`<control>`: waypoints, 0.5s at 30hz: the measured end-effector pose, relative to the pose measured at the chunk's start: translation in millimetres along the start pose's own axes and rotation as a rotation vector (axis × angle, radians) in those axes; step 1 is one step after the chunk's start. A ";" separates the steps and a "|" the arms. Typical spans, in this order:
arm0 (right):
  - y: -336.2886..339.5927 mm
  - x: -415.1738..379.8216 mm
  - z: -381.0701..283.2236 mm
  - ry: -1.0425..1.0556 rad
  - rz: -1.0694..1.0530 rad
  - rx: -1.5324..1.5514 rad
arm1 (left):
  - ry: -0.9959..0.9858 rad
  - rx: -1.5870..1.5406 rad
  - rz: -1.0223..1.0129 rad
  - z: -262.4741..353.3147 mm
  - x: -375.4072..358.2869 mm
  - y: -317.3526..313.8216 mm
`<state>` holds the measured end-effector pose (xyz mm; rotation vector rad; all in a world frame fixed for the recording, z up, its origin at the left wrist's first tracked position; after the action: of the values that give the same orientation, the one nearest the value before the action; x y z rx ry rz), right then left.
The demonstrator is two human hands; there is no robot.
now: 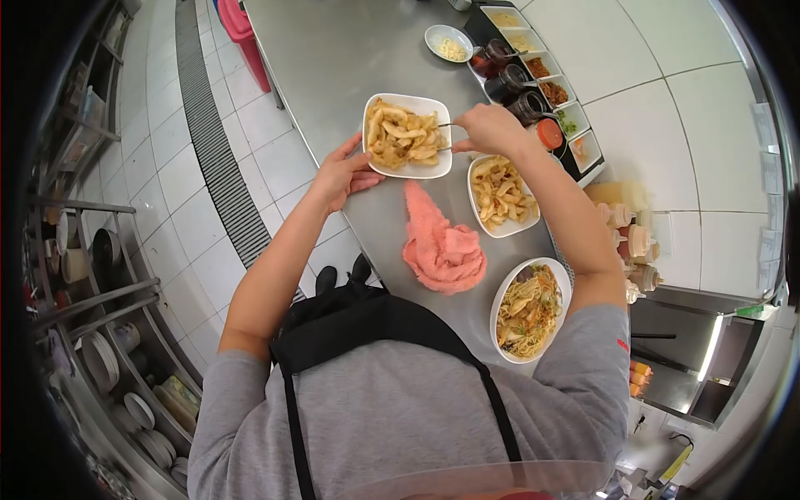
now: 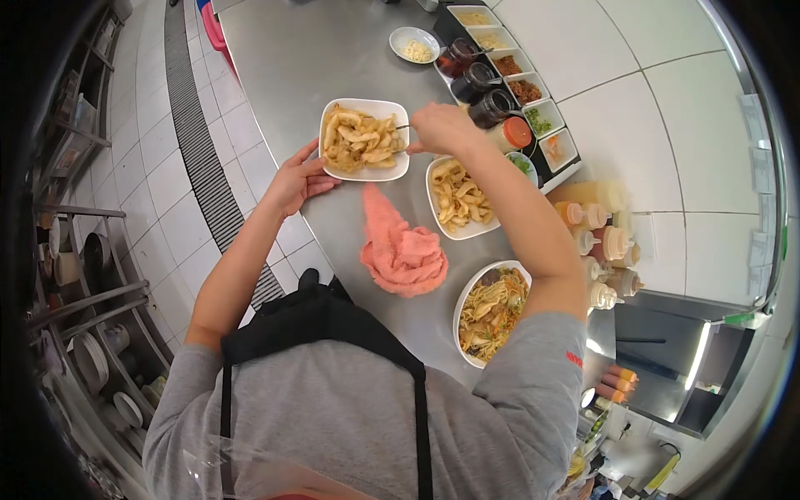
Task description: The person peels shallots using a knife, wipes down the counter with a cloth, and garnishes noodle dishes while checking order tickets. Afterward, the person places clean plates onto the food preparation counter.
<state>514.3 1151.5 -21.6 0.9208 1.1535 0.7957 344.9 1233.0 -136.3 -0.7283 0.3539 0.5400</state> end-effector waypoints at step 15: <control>-14.9 -36.3 85.3 -0.321 -0.314 0.105 | -0.031 0.041 0.011 0.6 -22.3 19.5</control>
<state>589.8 1097.1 -8.6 0.8881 1.0288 0.3207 315.7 1238.0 -135.4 -0.6777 0.3396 0.5523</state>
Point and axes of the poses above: each hand's wrist, its own x-axis towards the middle knuckle, its own y-axis out of the back of the hand, z = x × y, the point moved 7 cm from there along x, towards the middle knuckle, and after that the axes turned 1 degree about z, right-handed, at the moved point
